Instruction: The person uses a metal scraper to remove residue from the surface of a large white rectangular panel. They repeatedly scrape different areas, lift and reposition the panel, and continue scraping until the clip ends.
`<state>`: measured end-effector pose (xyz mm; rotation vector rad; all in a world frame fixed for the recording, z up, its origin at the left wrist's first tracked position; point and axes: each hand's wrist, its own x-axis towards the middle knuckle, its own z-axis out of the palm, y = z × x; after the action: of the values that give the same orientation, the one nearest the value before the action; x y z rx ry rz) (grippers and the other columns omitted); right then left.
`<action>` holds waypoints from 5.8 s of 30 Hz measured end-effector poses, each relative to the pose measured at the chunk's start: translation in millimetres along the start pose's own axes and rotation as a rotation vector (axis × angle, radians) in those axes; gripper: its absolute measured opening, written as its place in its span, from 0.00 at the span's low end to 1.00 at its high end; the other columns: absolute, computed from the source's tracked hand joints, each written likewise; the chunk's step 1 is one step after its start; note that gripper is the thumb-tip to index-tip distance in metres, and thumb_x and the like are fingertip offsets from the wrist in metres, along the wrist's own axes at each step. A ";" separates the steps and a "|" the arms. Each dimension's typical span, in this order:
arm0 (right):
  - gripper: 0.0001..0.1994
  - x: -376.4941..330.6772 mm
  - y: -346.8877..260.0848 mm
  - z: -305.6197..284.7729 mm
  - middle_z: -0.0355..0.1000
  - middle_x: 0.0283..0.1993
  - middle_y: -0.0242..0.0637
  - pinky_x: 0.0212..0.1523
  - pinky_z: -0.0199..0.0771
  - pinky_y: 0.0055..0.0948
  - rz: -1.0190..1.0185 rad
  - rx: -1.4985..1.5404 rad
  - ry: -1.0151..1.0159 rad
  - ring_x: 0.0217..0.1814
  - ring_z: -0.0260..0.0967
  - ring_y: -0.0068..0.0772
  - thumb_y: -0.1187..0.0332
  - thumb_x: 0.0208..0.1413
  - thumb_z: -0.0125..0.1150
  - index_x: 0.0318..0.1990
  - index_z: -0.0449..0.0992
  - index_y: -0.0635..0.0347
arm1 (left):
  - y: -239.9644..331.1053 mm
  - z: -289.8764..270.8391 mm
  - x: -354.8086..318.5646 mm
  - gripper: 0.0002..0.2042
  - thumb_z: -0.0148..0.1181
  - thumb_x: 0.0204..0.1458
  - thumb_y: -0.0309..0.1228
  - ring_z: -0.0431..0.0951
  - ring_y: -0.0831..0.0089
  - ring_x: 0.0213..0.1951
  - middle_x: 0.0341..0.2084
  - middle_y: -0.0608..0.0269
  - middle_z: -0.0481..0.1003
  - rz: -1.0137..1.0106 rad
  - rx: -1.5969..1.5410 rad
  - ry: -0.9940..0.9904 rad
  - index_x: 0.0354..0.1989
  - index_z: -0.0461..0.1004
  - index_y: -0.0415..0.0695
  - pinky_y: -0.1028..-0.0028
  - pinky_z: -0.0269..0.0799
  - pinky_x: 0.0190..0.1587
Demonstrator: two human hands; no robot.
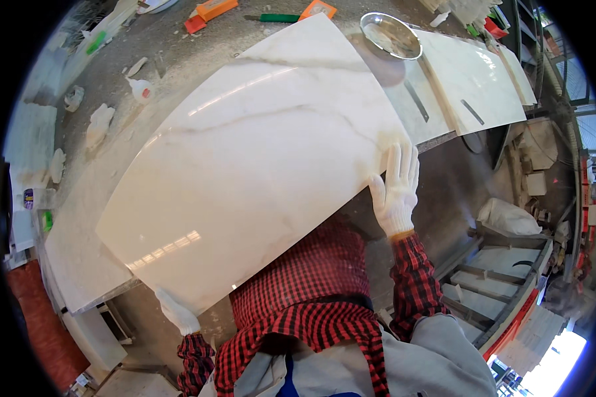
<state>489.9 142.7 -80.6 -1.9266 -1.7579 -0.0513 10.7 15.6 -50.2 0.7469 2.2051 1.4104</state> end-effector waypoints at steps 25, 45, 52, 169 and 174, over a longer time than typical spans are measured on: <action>0.26 136.6 -2.8 -36.1 0.67 0.70 0.42 0.69 0.59 0.28 0.138 0.779 -0.088 0.71 0.62 0.32 0.59 0.71 0.50 0.67 0.66 0.70 | -26.5 -45.6 -8.5 0.25 0.46 0.70 0.44 0.74 0.75 0.45 0.43 0.58 0.79 -0.003 -0.044 -0.062 0.55 0.73 0.29 0.73 0.69 0.51; 0.24 56.3 -11.7 -40.2 0.72 0.64 0.49 0.65 0.64 0.35 0.203 0.306 0.037 0.64 0.70 0.47 0.56 0.66 0.55 0.64 0.72 0.61 | -14.0 -60.9 27.5 0.22 0.49 0.69 0.42 0.70 0.79 0.36 0.33 0.64 0.77 0.037 0.012 -0.134 0.50 0.75 0.30 0.75 0.68 0.42; 0.22 117.8 -75.5 -43.1 0.71 0.64 0.47 0.68 0.61 0.40 -0.217 -0.003 0.232 0.68 0.65 0.50 0.58 0.66 0.55 0.62 0.74 0.59 | -15.2 -59.7 32.0 0.22 0.49 0.69 0.41 0.70 0.80 0.36 0.33 0.65 0.77 0.078 0.022 -0.103 0.50 0.75 0.30 0.75 0.68 0.42; 0.22 141.2 30.1 -64.7 0.72 0.63 0.47 0.65 0.66 0.38 -0.057 0.079 0.069 0.68 0.67 0.48 0.60 0.64 0.60 0.63 0.73 0.59 | 186.7 180.9 83.6 0.30 0.73 0.38 0.44 0.72 0.57 0.55 0.48 0.60 0.78 1.179 0.567 -0.537 0.53 0.77 0.47 0.59 0.62 0.62; 0.26 166.7 37.6 -65.3 0.67 0.68 0.48 0.68 0.63 0.40 -0.094 -0.010 0.090 0.71 0.62 0.49 0.57 0.63 0.61 0.66 0.70 0.58 | 184.2 180.0 84.3 0.30 0.73 0.39 0.46 0.72 0.57 0.54 0.48 0.60 0.78 1.161 0.605 -0.547 0.53 0.76 0.48 0.58 0.61 0.61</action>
<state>571.3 268.8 24.0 -1.8189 -1.7898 -0.1779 93.6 256.7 41.5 2.5286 1.7036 0.6483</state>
